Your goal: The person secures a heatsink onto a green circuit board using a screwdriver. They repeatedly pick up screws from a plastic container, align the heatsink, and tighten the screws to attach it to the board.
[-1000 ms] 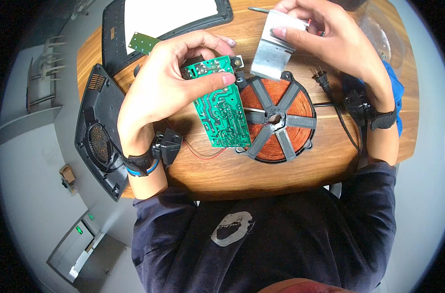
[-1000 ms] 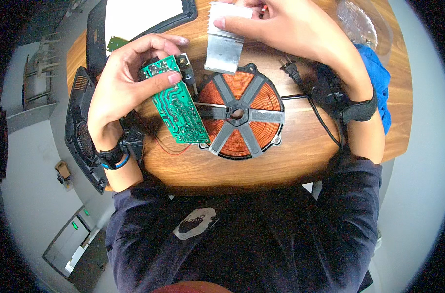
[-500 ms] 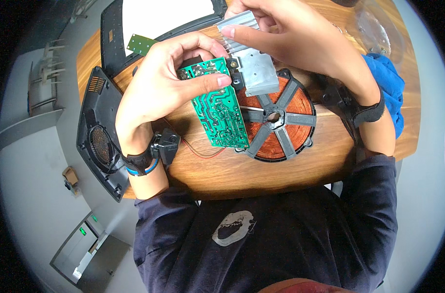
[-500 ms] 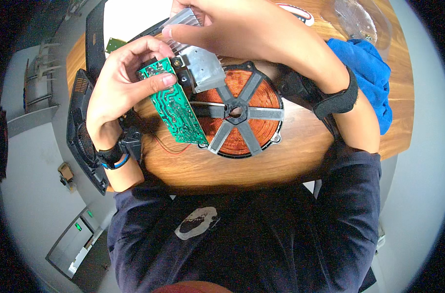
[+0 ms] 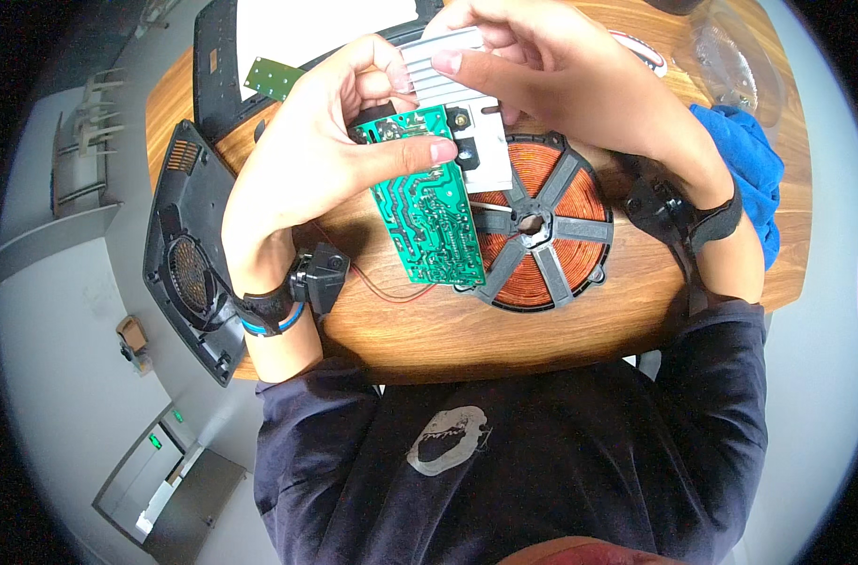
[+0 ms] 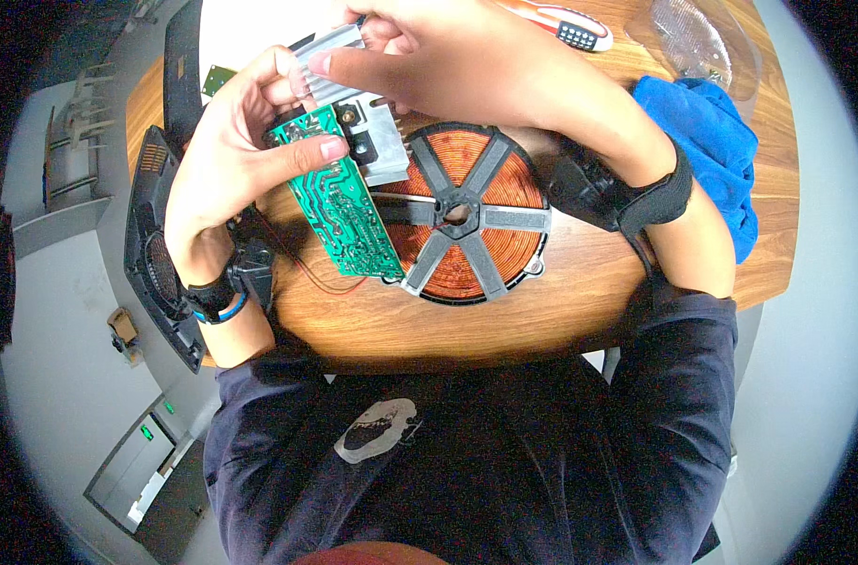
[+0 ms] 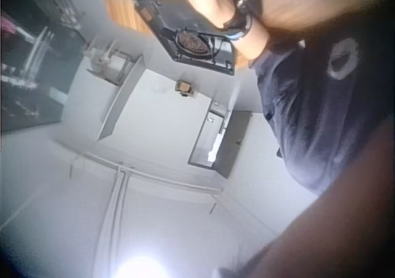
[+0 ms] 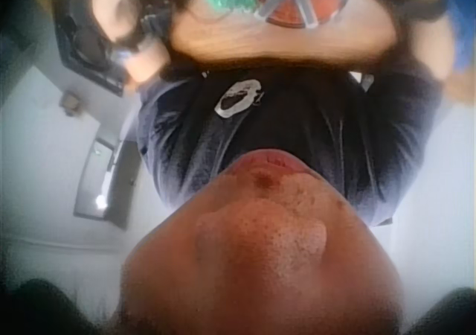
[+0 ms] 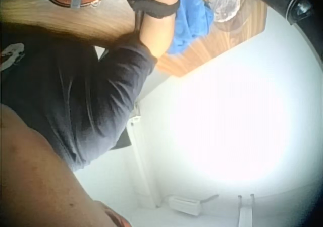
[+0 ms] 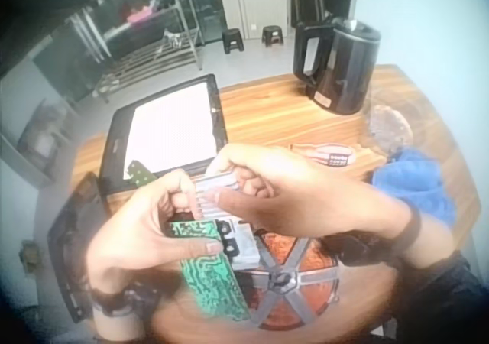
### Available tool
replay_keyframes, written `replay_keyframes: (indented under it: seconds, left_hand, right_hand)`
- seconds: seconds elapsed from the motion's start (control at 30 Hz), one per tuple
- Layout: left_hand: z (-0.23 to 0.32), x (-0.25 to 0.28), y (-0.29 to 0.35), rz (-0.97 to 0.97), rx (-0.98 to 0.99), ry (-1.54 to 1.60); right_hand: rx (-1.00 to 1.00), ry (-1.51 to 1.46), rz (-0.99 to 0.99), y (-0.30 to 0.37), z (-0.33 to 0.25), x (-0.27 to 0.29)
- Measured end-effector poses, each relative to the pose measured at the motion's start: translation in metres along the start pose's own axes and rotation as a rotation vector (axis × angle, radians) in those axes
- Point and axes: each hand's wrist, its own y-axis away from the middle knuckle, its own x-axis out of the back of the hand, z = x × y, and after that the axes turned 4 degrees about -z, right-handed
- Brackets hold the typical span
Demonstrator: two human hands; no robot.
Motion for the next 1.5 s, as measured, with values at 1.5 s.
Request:
replay_keyframes:
  seconds: [1.5]
  left_hand:
    - [0.009,-0.010,0.005,0.046,-0.032,-0.178]
  right_hand:
    - [-0.176,-0.323,-0.216,-0.003,0.004,0.007]
